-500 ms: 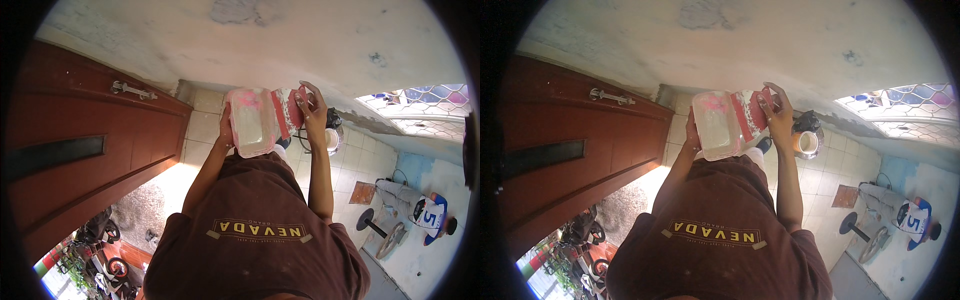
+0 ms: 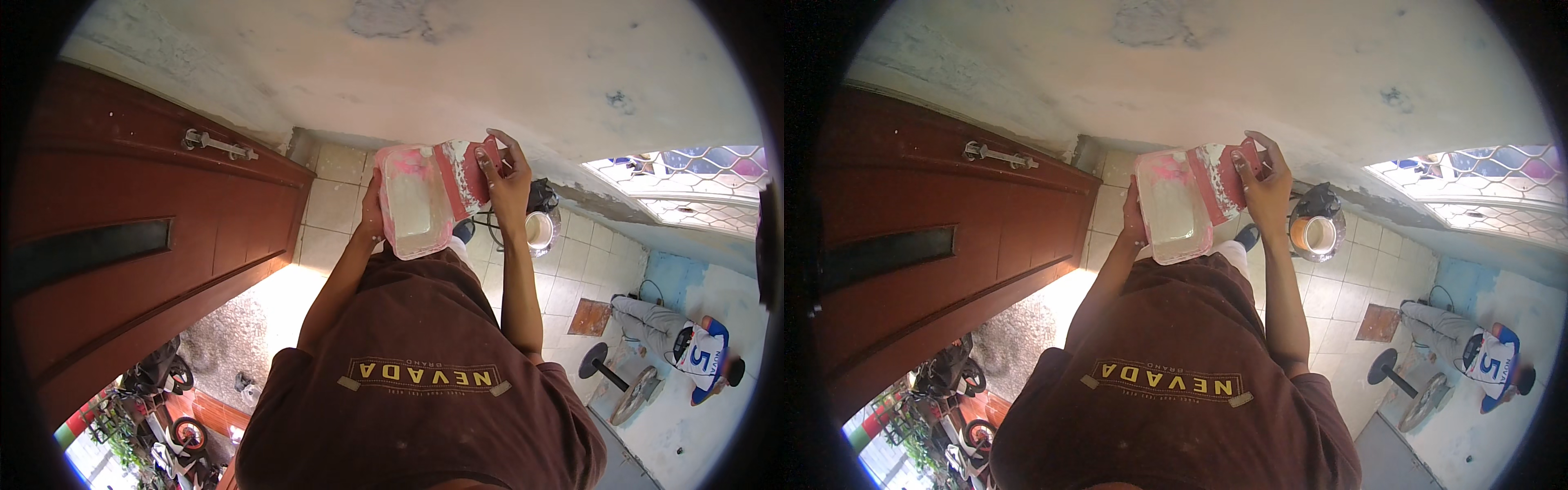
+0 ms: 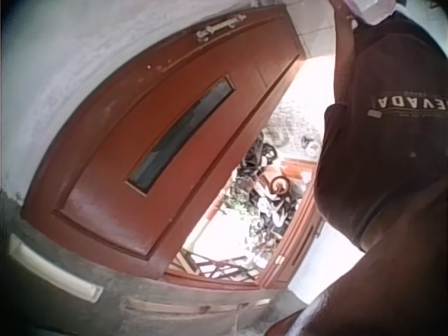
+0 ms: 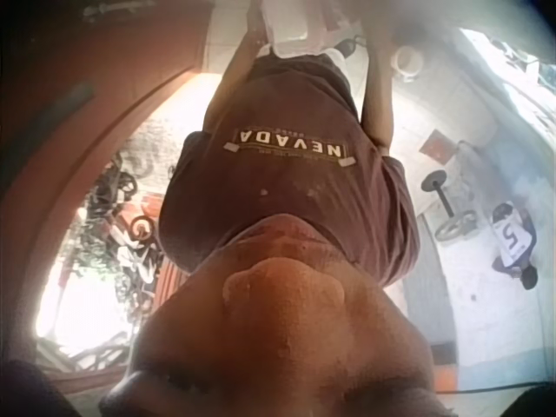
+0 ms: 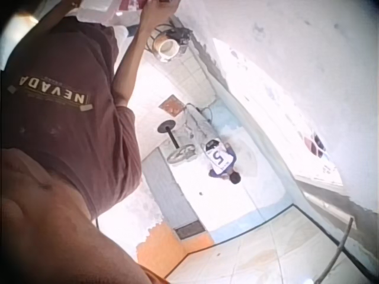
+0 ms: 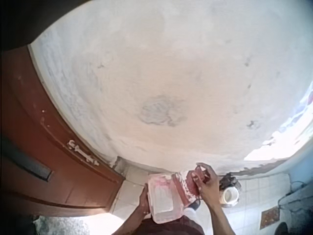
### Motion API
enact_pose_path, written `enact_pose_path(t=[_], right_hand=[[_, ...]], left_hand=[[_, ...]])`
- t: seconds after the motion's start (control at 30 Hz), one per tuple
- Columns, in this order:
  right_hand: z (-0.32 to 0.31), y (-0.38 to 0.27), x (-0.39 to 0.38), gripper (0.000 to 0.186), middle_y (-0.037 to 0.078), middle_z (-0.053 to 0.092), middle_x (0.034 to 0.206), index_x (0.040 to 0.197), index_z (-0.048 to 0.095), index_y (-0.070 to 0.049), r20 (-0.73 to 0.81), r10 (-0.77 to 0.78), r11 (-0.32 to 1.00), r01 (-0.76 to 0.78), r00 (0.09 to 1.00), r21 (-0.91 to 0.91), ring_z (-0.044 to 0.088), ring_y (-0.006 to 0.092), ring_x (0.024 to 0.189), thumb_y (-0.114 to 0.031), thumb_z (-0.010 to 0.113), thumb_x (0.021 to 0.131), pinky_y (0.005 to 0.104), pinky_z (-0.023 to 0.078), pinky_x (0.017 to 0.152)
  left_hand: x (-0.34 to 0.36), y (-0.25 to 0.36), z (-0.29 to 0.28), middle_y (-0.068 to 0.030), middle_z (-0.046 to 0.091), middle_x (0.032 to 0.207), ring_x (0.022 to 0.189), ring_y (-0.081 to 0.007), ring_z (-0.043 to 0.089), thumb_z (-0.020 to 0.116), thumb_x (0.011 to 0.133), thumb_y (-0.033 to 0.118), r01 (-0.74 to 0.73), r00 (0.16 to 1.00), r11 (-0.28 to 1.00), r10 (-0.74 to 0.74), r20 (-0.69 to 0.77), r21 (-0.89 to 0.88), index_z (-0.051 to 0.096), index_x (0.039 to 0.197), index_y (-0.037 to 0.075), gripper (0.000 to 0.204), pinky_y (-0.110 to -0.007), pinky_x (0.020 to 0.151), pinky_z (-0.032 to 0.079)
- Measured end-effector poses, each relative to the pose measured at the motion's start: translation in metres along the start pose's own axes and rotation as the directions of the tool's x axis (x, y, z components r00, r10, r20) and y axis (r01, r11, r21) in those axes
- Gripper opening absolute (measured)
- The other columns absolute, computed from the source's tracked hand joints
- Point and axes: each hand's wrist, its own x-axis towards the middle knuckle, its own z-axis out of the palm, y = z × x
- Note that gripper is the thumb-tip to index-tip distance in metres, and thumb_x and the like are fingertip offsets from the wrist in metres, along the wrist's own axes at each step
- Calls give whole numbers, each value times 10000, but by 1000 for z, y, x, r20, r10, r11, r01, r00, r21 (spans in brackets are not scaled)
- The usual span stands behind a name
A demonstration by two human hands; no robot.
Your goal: The person patches a wall by repeatedly scooping pink compound from a plastic container with a spatula and spreading it onto the wall surface.
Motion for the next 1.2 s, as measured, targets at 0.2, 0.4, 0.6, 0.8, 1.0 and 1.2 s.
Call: enact_pose_path(t=[0.2, 0.4, 0.6, 0.8, 1.0, 1.2], right_hand=[[10, -1, -3, 372, -3, 595, 750, 1281, 629, -68, -79, -39, 999, 42, 996, 31, 479, 45, 640, -92, 719, 921, 222, 397, 568], [16, -5, -5, 355, 9, 604, 767, 1272, 634, -59, -185, -85, 996, 87, 979, 2, 515, 62, 675, -133, 717, 935, 232, 425, 608], [27, -15, -16, 349, -8, 591, 782, 1270, 636, -41, -260, -129, 992, 123, 957, -39, 522, 47, 700, -141, 718, 946, 217, 431, 623], [33, -19, -19, 359, -13, 579, 772, 1265, 642, -44, -292, -141, 990, 138, 946, -32, 516, 48, 695, -161, 734, 938, 220, 425, 615], [38, -22, -22, 398, 2, 590, 779, 1282, 626, -44, -330, -145, 989, 144, 933, -27, 520, 67, 689, -187, 745, 930, 237, 432, 618], [47, -37, -16, 369, 45, 638, 1035, 1298, 567, 6, -445, -116, 884, 297, 888, 362, 594, 88, 894, -183, 666, 996, 251, 510, 762]], left_hand=[[-5, 4, -3, -169, 560, 1405, 1258, -289, 584, 396, 1041, 555, -25, 998, 999, 23, 55, 27, 405, 1489, 34, 687, -428, 1068, 483], [-14, -5, -13, -165, 538, 1432, 1303, -290, 543, 408, 1052, 509, 16, 996, 998, -20, 86, 53, 382, 1501, 25, 661, -427, 1119, 426], [-37, -10, -21, -168, 530, 1441, 1312, -285, 535, 409, 1053, 504, 40, 987, 999, -39, 158, 1, 374, 1501, 10, 668, -424, 1125, 416], [-57, -13, -21, -168, 527, 1447, 1316, -287, 533, 404, 1056, 497, 22, 982, 999, -28, 186, 34, 369, 1505, 8, 664, -421, 1126, 416], [-71, -19, -35, -166, 527, 1449, 1320, -284, 529, 408, 1058, 485, 73, 972, 997, -74, 222, 10, 380, 1505, 18, 647, -423, 1128, 413], [-72, -21, -34, -150, 539, 1433, 1302, -279, 537, 415, 1049, 522, 29, 994, 999, -32, 105, 28, 400, 1492, 24, 666, -414, 1115, 427]])
